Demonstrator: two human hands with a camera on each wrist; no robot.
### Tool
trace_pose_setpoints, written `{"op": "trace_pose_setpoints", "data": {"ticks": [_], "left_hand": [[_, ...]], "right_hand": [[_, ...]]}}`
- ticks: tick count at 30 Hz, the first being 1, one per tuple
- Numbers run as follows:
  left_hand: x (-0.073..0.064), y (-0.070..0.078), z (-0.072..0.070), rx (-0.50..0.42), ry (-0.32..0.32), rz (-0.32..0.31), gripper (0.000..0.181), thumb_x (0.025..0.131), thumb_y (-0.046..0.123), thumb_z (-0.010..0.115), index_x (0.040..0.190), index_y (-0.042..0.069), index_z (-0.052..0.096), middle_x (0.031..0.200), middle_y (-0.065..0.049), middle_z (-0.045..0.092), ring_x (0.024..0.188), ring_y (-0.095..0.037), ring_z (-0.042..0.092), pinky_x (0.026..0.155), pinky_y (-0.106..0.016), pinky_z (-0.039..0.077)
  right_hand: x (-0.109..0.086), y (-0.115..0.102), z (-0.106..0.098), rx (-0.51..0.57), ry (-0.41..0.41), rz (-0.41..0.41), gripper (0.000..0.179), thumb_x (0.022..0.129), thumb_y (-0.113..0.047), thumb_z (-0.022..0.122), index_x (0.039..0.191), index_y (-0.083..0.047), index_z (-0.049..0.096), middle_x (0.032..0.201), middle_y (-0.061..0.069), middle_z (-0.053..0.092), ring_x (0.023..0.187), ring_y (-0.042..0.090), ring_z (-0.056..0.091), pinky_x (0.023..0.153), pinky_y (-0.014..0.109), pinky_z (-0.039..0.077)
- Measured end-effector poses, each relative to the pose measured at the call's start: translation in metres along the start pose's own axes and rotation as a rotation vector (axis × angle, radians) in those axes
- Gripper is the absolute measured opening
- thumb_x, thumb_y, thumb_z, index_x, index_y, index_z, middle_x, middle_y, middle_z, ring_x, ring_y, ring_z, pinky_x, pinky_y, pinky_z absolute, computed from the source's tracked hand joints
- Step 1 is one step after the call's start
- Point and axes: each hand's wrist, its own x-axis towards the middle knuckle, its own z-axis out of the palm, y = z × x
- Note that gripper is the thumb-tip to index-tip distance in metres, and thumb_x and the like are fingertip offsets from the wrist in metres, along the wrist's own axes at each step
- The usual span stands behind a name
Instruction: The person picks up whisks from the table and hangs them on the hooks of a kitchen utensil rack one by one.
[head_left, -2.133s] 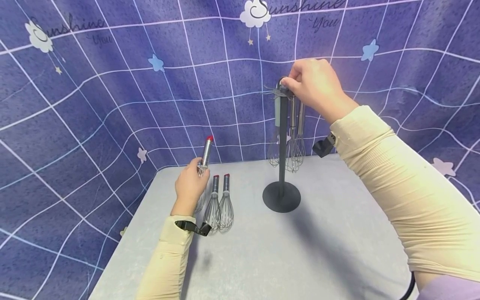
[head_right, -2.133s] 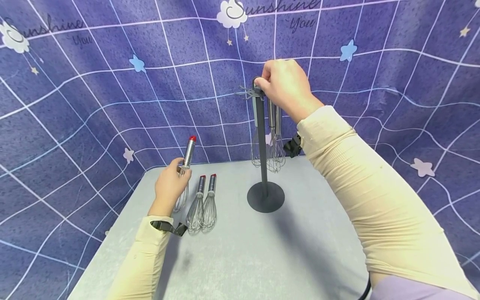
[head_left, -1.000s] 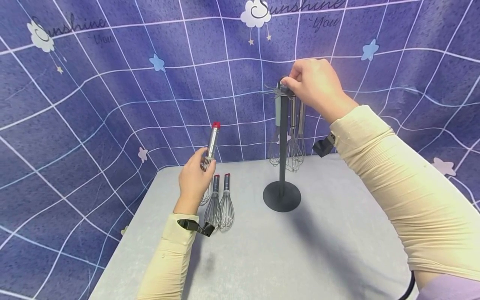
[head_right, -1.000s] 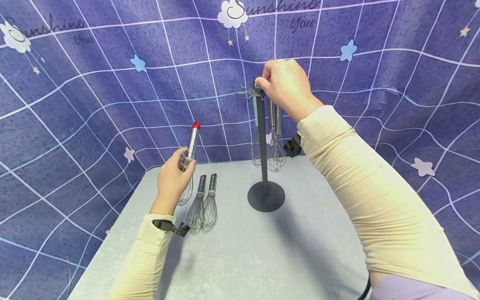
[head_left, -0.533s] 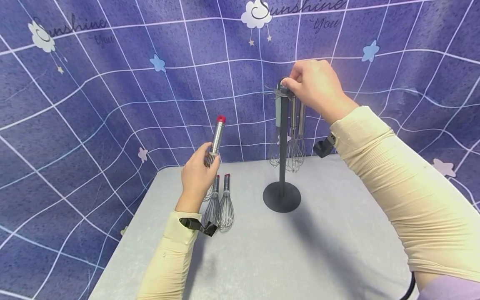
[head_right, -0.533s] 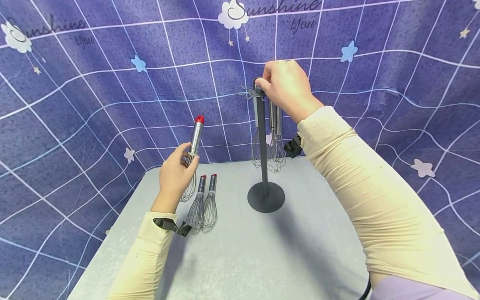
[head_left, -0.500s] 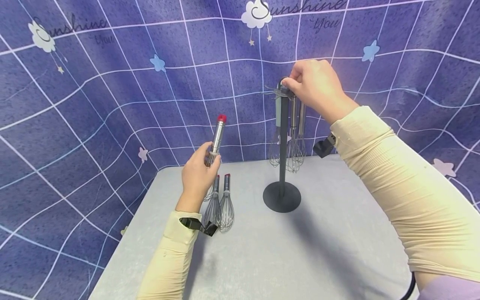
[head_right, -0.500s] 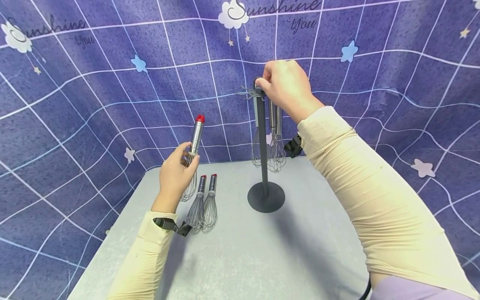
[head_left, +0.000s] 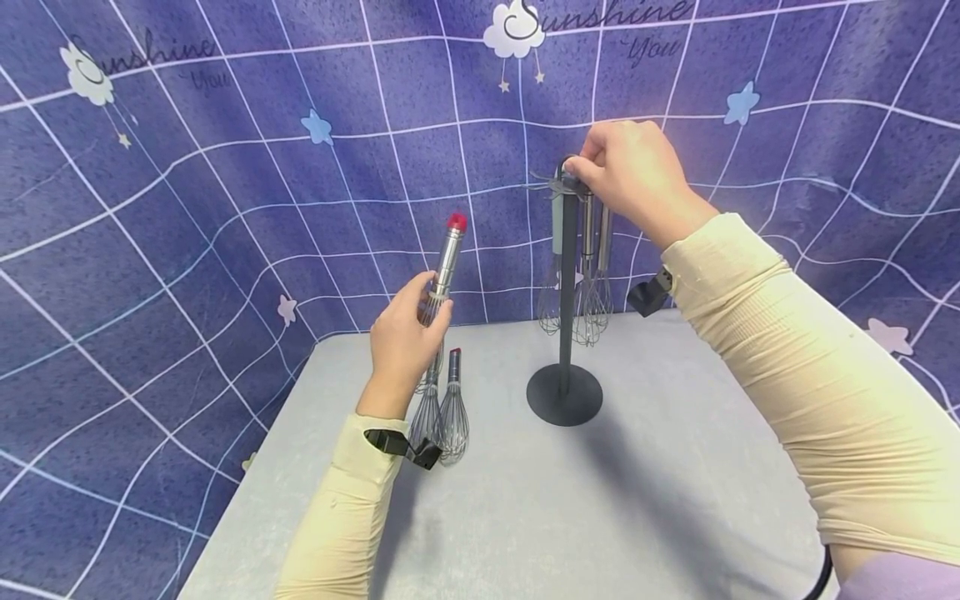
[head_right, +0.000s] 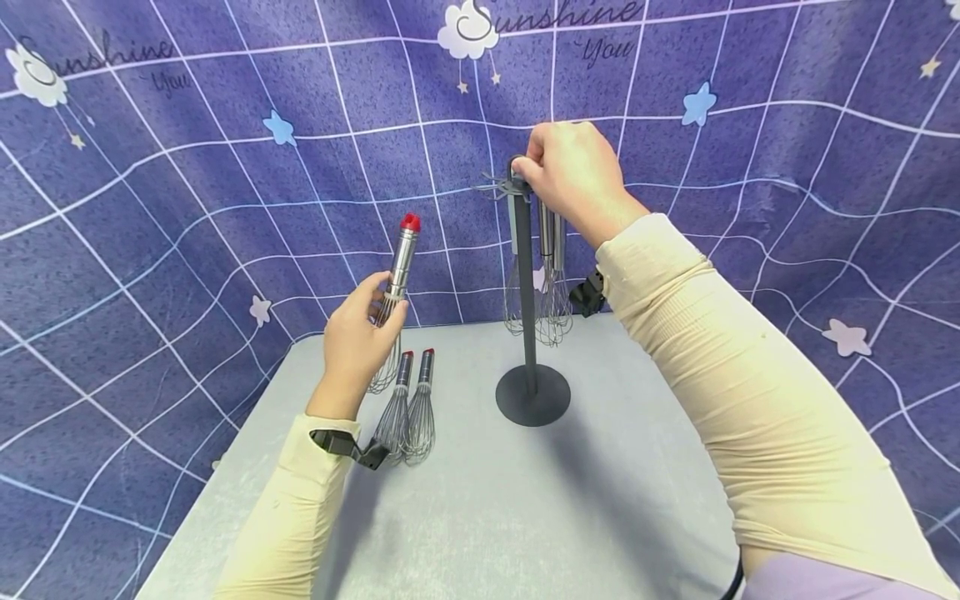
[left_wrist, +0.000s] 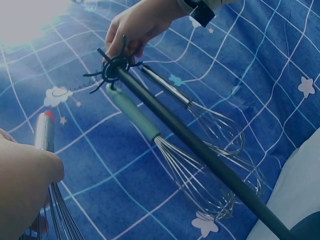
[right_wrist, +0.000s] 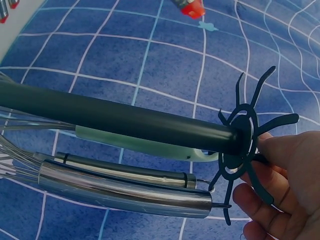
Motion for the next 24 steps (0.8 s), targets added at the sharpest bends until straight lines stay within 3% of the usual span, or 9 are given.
{"op": "trace_pose_setpoints", "data": {"ticks": [24], "left_hand": [[0.014,0.022,0.003,-0.037,0.037,0.089,0.042,0.091,0.023,0.072,0.13,0.012,0.064,0.097,-0.008,0.073,0.068,-0.02,0.066,0.054,-0.042,0.05]], "right_hand": [[0.001,0.005,0.002,0.018,0.028,-0.025,0.034,0.099,-0.036,0.063,0.094,-0.005,0.072,0.094,0.014,0.073,0.089,0.033,0.064,0.083,0.048,0.049]]}}
